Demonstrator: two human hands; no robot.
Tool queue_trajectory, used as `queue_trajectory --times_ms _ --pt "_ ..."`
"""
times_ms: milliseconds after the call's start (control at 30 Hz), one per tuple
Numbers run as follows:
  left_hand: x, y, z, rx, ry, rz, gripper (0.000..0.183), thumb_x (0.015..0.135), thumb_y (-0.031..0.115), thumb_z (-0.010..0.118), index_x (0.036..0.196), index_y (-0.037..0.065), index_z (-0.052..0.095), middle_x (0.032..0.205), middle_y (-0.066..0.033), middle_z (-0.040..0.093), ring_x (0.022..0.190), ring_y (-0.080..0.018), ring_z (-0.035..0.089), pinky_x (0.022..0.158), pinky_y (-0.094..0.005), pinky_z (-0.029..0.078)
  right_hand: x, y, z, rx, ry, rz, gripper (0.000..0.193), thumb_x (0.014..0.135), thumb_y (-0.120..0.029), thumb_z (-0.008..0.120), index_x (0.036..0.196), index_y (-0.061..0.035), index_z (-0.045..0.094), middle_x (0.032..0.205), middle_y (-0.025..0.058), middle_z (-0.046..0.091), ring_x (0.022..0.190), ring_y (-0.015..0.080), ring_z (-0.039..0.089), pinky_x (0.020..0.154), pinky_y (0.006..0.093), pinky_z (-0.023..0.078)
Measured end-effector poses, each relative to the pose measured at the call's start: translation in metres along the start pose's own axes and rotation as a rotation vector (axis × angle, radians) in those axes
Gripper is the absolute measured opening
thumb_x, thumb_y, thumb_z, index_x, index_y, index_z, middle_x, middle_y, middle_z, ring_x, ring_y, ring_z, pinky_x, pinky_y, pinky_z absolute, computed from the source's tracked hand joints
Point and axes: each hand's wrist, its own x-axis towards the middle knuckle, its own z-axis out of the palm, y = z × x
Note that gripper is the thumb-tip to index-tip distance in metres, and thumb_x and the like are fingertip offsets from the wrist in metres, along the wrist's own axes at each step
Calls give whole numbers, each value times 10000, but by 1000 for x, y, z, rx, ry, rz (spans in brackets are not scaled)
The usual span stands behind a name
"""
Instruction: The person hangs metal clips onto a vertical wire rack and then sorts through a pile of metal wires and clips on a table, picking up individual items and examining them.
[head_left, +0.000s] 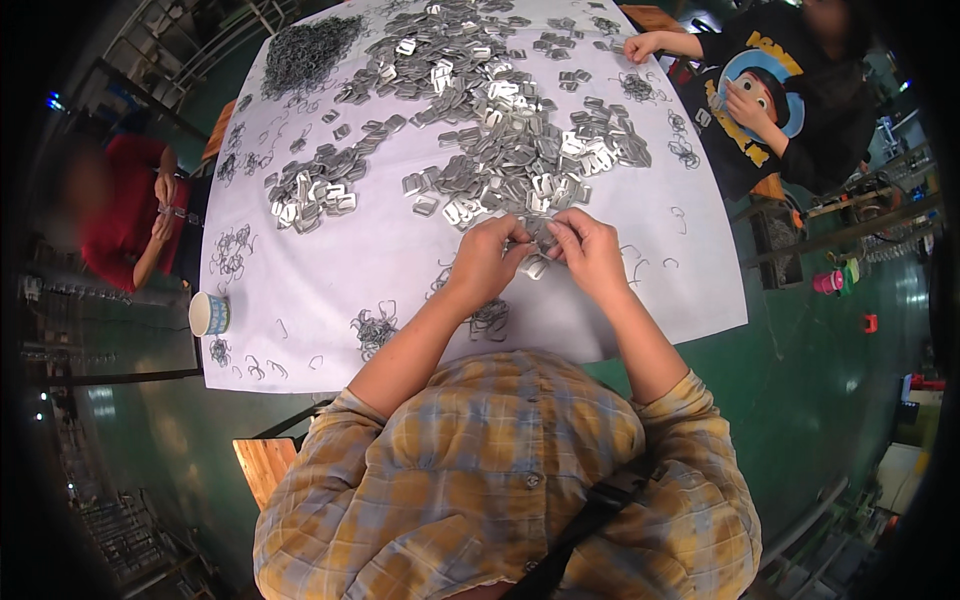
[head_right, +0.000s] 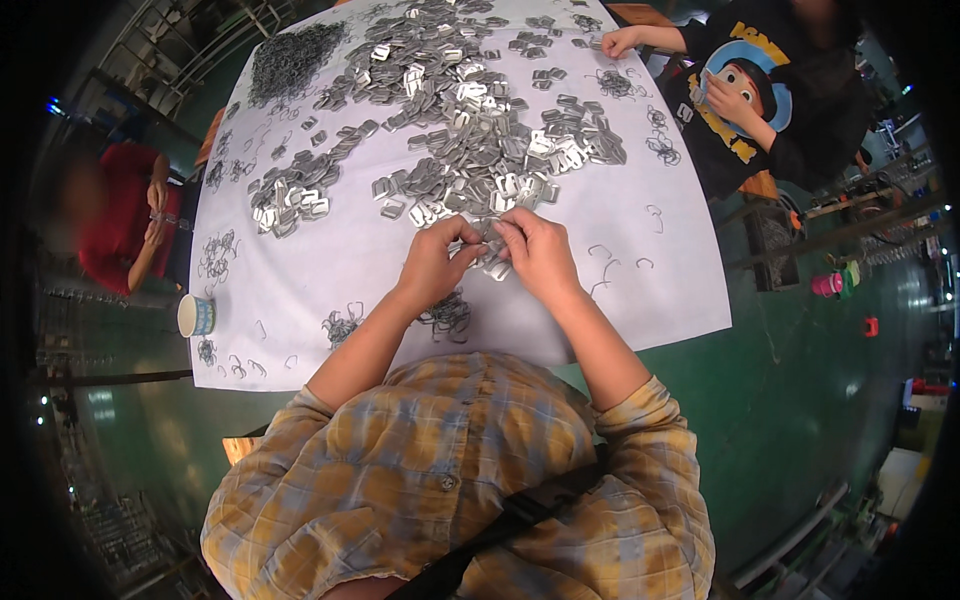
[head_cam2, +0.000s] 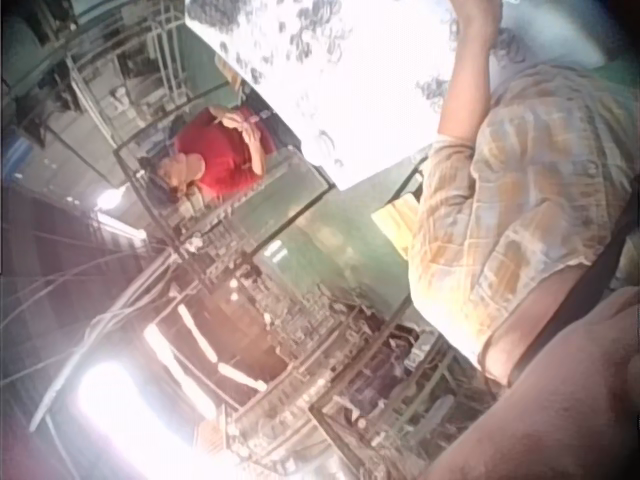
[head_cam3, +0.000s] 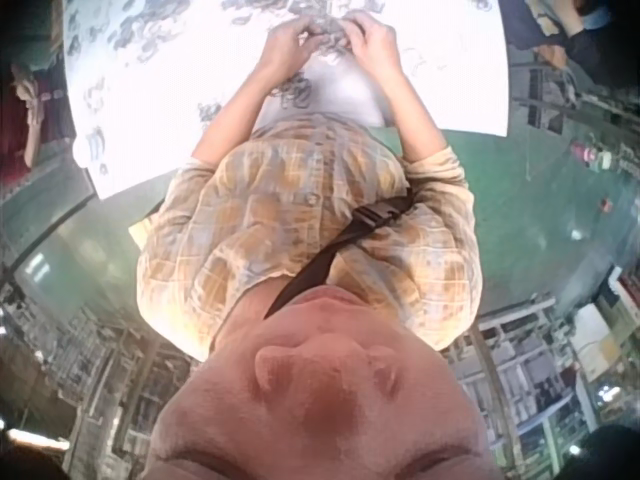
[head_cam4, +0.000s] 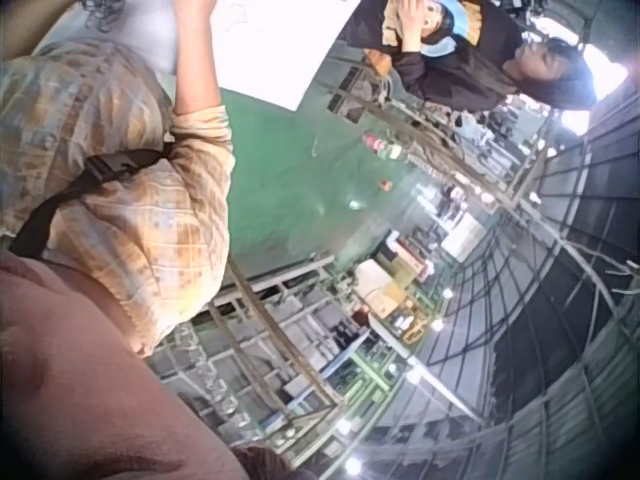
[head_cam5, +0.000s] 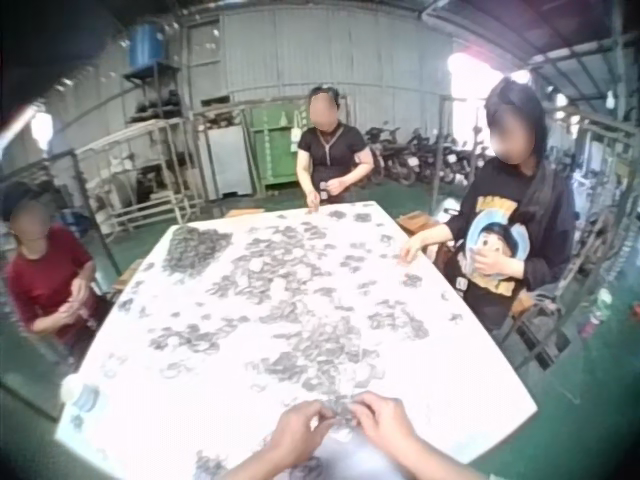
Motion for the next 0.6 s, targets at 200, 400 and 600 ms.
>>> queue_trajectory --times_ms 200,400,600 --pt "2 -46 -44 144 57 -6 128 739 70 659 863 39 664 795 -101 641 736 -241 607 660 -322 468 0 4 -1 17 24 35 124 865 -97 535 863 19 578 648 105 619 582 160 643 504 254 475" --pt "-23 -102 -48 769 -227 106 84 703 97 580 723 78 659 753 -91 611 724 -273 589 638 -342 490 0 13 -3 57 33 17 121 852 -72 549 913 28 580 660 87 623 609 131 638 531 237 480" --pt "-25 -77 -26 1021 -285 184 82 683 61 550 641 62 621 701 -93 604 681 -229 623 591 -324 518 -2 21 1 105 28 63 117 820 -72 596 889 21 580 641 71 613 605 114 627 525 226 457"
